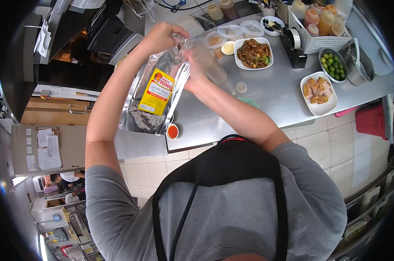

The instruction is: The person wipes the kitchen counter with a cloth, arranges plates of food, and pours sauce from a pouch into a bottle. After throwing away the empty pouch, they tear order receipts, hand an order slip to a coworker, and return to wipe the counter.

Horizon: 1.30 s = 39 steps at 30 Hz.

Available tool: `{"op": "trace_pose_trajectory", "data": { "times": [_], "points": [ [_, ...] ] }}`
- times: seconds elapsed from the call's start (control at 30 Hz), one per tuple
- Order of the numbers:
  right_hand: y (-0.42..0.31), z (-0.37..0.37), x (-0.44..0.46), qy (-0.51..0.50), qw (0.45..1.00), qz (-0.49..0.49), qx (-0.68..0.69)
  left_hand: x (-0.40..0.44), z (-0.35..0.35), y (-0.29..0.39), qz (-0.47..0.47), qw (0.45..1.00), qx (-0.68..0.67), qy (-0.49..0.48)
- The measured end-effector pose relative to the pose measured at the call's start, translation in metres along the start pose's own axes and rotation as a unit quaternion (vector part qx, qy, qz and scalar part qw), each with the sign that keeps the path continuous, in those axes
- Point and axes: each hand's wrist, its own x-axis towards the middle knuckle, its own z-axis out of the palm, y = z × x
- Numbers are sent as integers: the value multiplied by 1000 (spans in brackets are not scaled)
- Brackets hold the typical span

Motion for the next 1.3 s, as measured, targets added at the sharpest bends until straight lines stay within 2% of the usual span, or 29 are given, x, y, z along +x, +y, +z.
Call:
{"op": "trace_pose_trajectory", "data": {
  "times": [0.07, 0.2, 0.27, 0.3, 0.37, 0.4, 0.43, 0.47, 0.5, 0.57, 0.6, 0.67, 0.7, 0.73, 0.8, 0.83, 0.87, 0.9, 0.93, 1.0, 1.03, 1.07, 1.1, 1.13, 1.17, 1.2, 1.27, 1.3],
  "points": [
    [1, -5, -6, -11, 1000, 11, 1, 0, 1, -1, 0, 999, 0, -48],
    [3, -17, -20, -50, 997, -7, -56, -11, 11, -9, 9, 999, -32, -39],
    [-8, -26, -41, -43, 975, 72, -207, -29, 14, -13, -27, 995, -95, -19],
    [-20, -31, -59, -37, 938, 105, -329, -41, 15, -19, -26, 995, -98, -15],
    [-48, -58, -83, -23, 788, 96, -607, -70, 24, -38, -52, 985, -134, 100],
    [-63, -85, -94, -7, 665, 73, -743, -87, 34, -50, -53, 983, -138, 105],
    [-77, -105, -107, 8, 518, 46, -854, -104, 48, -63, -102, 966, -168, 169],
    [-82, -113, -131, -3, 377, -60, -924, -118, 65, -76, -150, 940, -198, 232],
    [-80, -119, -159, -15, 224, -161, -961, -130, 89, -89, -185, 923, -227, 250],
    [-83, -133, -185, -67, 160, -265, -949, -144, 135, -102, -253, 874, -305, 282],
    [-91, -144, -189, -70, 150, -263, -951, -145, 158, -103, -286, 840, -353, 296],
    [-104, -165, -193, -20, 257, -230, -938, -141, 206, -117, -276, 796, -438, 315],
    [-107, -155, -194, 32, 351, -245, -903, -138, 226, -123, -256, 771, -493, 310],
    [-109, -139, -191, 30, 342, -244, -907, -135, 239, -125, -235, 745, -546, 303],
    [-116, -98, -178, 172, 490, -249, -817, -133, 248, -126, -260, 777, -515, 253],
    [-116, -71, -167, 151, 481, -300, -810, -133, 249, -125, -251, 862, -331, 291],
    [-116, -42, -152, 128, 470, -352, -800, -132, 250, -121, -232, 910, -133, 318],
    [-115, -18, -134, 90, 467, -383, -792, -126, 233, -85, -254, 882, -60, 391],
    [-111, 3, -115, 51, 464, -412, -783, -114, 224, -69, -203, 886, -86, 408],
    [-95, 38, -79, 50, 416, -380, -825, -84, 211, -48, -132, 880, -174, 421],
    [-87, 43, -55, 7, 426, -361, -830, -67, 206, -40, -111, 871, -234, 418],
    [-80, 44, -35, -35, 434, -342, -833, -53, 204, -33, -109, 869, -236, 422],
    [-73, 38, -24, -38, 430, -343, -834, -40, 202, -28, -109, 858, -306, 398],
    [-68, 26, -12, -69, 287, -354, -887, -31, 200, -26, -110, 843, -373, 371],
    [-67, 20, -6, -98, 139, -356, -919, -23, 203, -29, -109, 842, -374, 373],
    [-67, 22, -7, -100, 137, -356, -919, -16, 208, -33, -144, 851, -347, 369],
    [-70, 23, -14, -69, 236, -314, -917, -14, 210, -37, -181, 857, -319, 362],
    [-73, 25, -18, -68, 236, -313, -917, -16, 205, -37, -177, 870, -322, 328]
  ]
}}
